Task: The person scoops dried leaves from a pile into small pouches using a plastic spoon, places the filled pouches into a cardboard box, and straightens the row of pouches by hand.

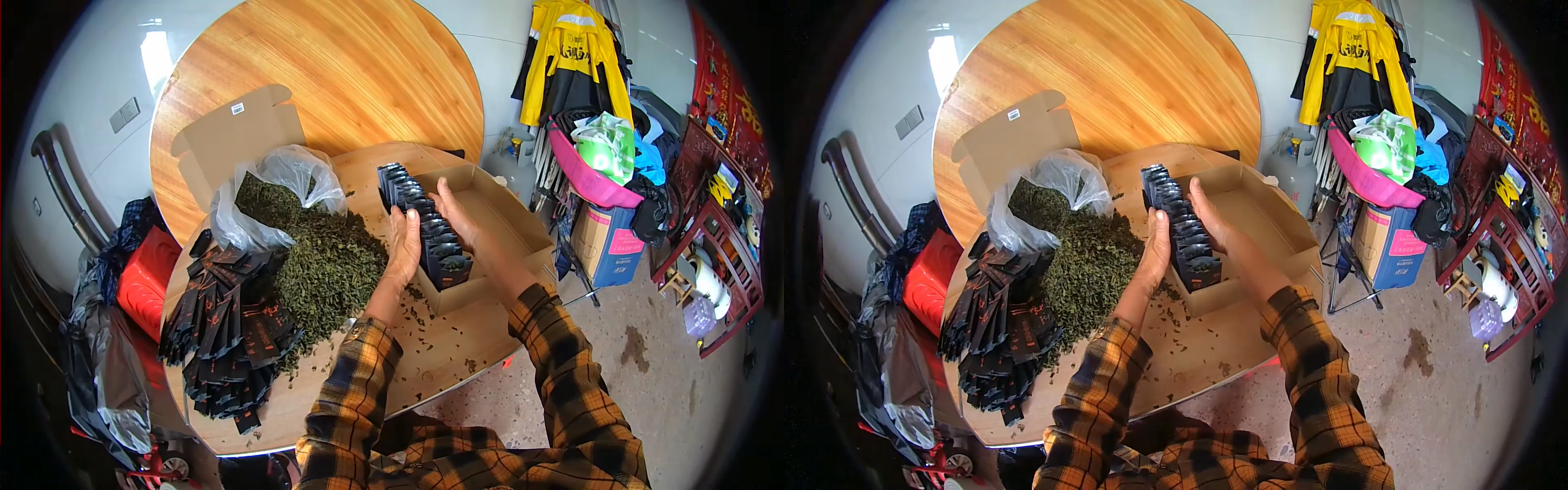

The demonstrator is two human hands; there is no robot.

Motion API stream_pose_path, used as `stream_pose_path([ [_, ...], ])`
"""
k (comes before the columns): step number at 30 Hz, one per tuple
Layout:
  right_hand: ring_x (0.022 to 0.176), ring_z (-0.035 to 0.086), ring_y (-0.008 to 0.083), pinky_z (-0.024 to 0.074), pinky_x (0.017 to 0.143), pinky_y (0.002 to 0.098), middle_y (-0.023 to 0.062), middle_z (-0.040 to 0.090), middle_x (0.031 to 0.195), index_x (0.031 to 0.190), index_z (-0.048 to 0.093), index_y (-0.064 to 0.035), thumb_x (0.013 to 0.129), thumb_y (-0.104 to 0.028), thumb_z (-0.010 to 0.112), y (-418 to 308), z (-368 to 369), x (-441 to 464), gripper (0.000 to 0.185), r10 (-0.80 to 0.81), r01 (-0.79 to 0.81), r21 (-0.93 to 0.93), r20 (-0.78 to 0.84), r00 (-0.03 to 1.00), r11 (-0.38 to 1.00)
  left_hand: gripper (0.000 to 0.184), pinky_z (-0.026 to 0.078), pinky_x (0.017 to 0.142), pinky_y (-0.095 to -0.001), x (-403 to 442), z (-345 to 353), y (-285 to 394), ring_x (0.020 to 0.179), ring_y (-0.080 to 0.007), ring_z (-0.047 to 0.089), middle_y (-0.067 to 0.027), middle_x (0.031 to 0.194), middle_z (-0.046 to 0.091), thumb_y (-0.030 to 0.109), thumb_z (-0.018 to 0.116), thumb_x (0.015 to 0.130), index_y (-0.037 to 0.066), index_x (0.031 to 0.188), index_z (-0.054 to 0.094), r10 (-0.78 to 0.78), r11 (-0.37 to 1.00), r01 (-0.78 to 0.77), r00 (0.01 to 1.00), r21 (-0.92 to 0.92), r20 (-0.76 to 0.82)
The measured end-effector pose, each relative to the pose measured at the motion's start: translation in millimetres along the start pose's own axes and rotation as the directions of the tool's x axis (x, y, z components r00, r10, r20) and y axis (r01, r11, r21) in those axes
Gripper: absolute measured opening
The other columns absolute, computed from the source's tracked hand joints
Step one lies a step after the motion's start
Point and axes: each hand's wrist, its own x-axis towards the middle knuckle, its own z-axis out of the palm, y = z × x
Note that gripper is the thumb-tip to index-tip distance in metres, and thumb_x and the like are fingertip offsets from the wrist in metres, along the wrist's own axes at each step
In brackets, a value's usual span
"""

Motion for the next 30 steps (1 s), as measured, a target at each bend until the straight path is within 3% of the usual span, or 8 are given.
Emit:
stream_pose_path([
  [6,0.136,0.032,0.021,0.028,0.11,0.0331,0.0138,0.025,0.152,0.147,0.017,0.0018,0.082,-0.081,0.029,-9,2,-8,0.107,-0.003,0.009,-0.042,0.133,0.991,0.999,0.108,0.005,0.117,-0.0361,-9,-8,20,0.144,-0.0331,0.001,-0.0261,0.154,0.005,0.079,0.018,0.085,-0.009,0.145,0.004,0.011,1.0,-0.013,0.998,0.029,0.063],
  [8,0.134,0.036,0.0204,0.0302,0.109,0.0332,0.0128,0.029,0.15,0.147,0.02,0.0018,0.082,-0.081,0.03,-12,7,-13,0.106,0.004,0.003,-0.047,0.145,0.989,0.999,0.105,0.01,0.116,-0.0319,-20,-14,42,0.144,-0.0266,0.008,-0.02,0.155,0.009,0.077,0.021,0.086,-0.006,0.147,0.003,0.003,0.989,0.026,0.981,-0.147,0.193],
  [10,0.115,0.052,0.0187,0.0426,0.099,0.0352,0.0114,0.051,0.13,0.134,0.043,-0.0019,0.088,-0.073,0.03,-5,5,-6,0.086,-0.005,0.005,0.045,-0.013,1.0,0.999,0.104,0.011,0.115,-0.032,-20,-16,39,0.143,-0.0265,0.011,-0.0196,0.154,0.012,0.077,0.022,0.086,-0.006,0.147,0.006,-0.007,0.986,0.039,0.981,-0.162,0.194],
  [17,0.114,0.053,0.019,0.0441,0.097,0.0354,0.012,0.052,0.129,0.133,0.044,-0.0019,0.088,-0.072,0.03,-11,7,-12,0.085,0.001,-0.003,0.072,0.032,0.999,0.997,0.097,0.019,0.113,-0.0321,-8,-14,14,0.136,-0.026,0.029,-0.0173,0.147,0.032,0.075,0.023,0.088,-0.004,0.145,0.025,-0.058,0.945,0.119,0.978,-0.305,0.2],
  [20,0.129,0.04,0.0231,0.0356,0.106,0.0378,0.0155,0.036,0.144,0.144,0.028,0.0002,0.086,-0.075,0.03,-9,1,-5,0.094,0.018,-0.022,0.075,0.059,0.998,0.997,0.094,0.023,0.111,-0.0323,-5,-18,12,0.132,-0.0248,0.035,-0.0151,0.143,0.039,0.074,0.023,0.089,-0.003,0.142,0.033,-0.075,0.933,0.126,0.984,-0.337,0.16],
  [22,0.142,0.02,0.0257,0.0219,0.114,0.0393,0.0165,0.014,0.155,0.148,0.006,0.001,0.084,-0.077,0.031,-5,-6,7,0.104,0.058,-0.053,0.078,-0.061,0.996,0.996,0.092,0.025,0.11,-0.0324,-2,-17,14,0.129,-0.0237,0.039,-0.0133,0.14,0.043,0.074,0.023,0.089,-0.002,0.14,0.038,-0.082,0.928,0.121,0.989,-0.352,0.122],
  [25,0.145,0.0,0.0252,0.0084,0.116,0.0393,0.0148,-0.009,0.157,0.146,-0.011,0.0017,0.082,-0.079,0.032,1,-22,27,0.111,0.004,-0.005,0.05,0.035,0.999,0.999,0.092,0.027,0.109,-0.0318,4,-14,13,0.129,-0.0227,0.04,-0.0115,0.14,0.043,0.074,0.023,0.089,-0.001,0.14,0.037,-0.089,0.942,0.095,0.995,-0.32,0.034],
  [30,0.145,0.0,0.0248,0.0078,0.116,0.0385,0.016,-0.008,0.156,0.146,-0.006,0.0049,0.084,-0.077,0.03,1,-21,42,0.109,-0.01,0.01,0.023,0.004,1.0,1.0,0.092,0.031,0.105,-0.0303,28,-15,-7,0.121,-0.0203,0.046,-0.0105,0.133,0.049,0.075,0.024,0.088,-0.001,0.137,0.043,-0.066,0.944,0.053,0.997,-0.326,-0.027],
])
